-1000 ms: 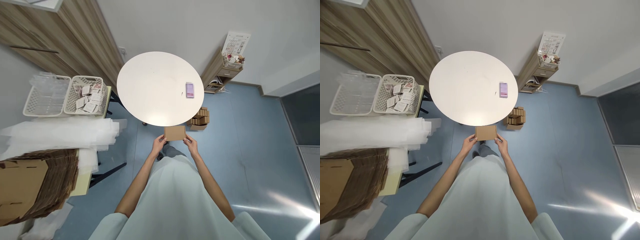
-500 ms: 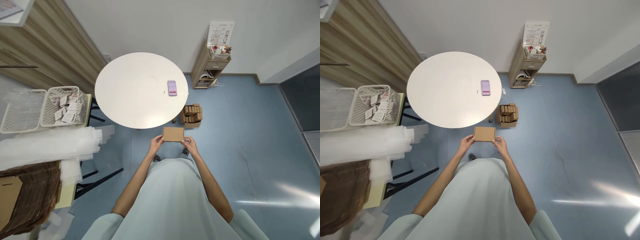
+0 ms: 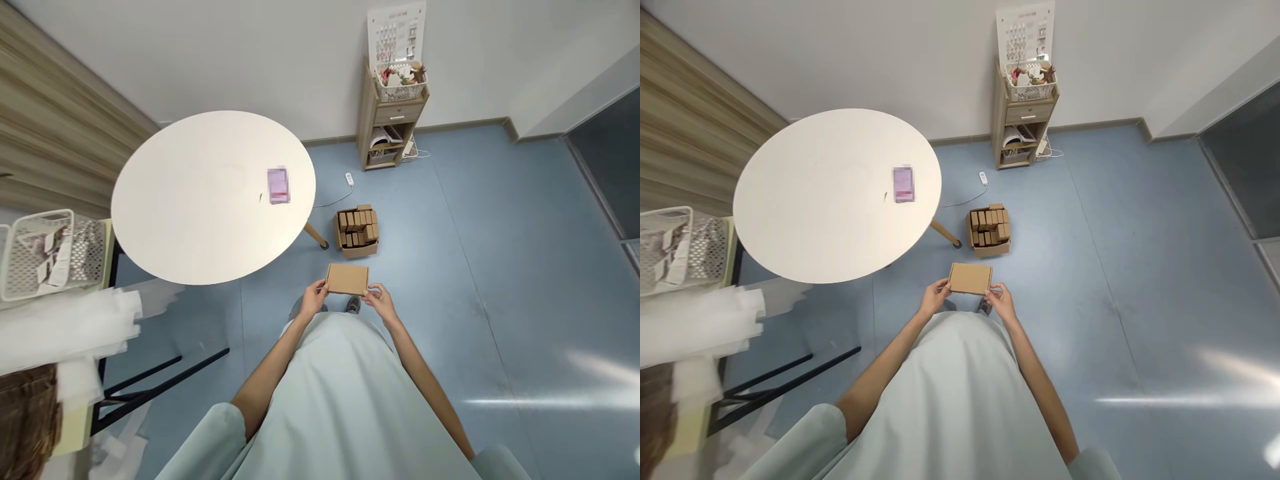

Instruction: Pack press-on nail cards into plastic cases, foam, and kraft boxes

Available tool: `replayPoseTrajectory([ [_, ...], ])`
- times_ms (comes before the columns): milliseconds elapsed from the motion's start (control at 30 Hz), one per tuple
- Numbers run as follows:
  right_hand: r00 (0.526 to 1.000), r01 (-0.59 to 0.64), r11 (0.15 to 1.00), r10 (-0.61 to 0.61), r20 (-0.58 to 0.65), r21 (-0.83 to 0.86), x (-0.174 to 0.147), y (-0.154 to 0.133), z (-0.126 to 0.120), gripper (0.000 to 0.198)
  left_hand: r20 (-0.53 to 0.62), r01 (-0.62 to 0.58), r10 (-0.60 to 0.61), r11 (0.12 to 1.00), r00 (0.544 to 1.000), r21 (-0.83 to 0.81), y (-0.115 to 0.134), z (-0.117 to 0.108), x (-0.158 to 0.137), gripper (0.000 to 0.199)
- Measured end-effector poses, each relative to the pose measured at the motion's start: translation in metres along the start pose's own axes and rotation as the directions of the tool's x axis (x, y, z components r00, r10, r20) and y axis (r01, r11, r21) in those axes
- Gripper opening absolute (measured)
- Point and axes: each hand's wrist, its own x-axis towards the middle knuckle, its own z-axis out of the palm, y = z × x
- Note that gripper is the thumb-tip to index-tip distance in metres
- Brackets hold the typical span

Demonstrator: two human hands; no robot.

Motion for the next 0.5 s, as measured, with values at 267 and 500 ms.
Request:
replayPoseTrajectory([
  [267,0.998,-0.055,0.998,0.055,0.028,-0.023,0.057,-0.032,-0.027,0.065,-0.102,0.119,-0.115,0.992,0.988,0.037,0.017,0.03,0.039,0.041],
  [500,0.991,-0.125,0.989,0.12,-0.065,-0.073,0.114,-0.07,-0.035,0.057,-0.109,0.226,-0.212,0.966,0.971,0.129,0.031,0.059,0.107,0.03],
])
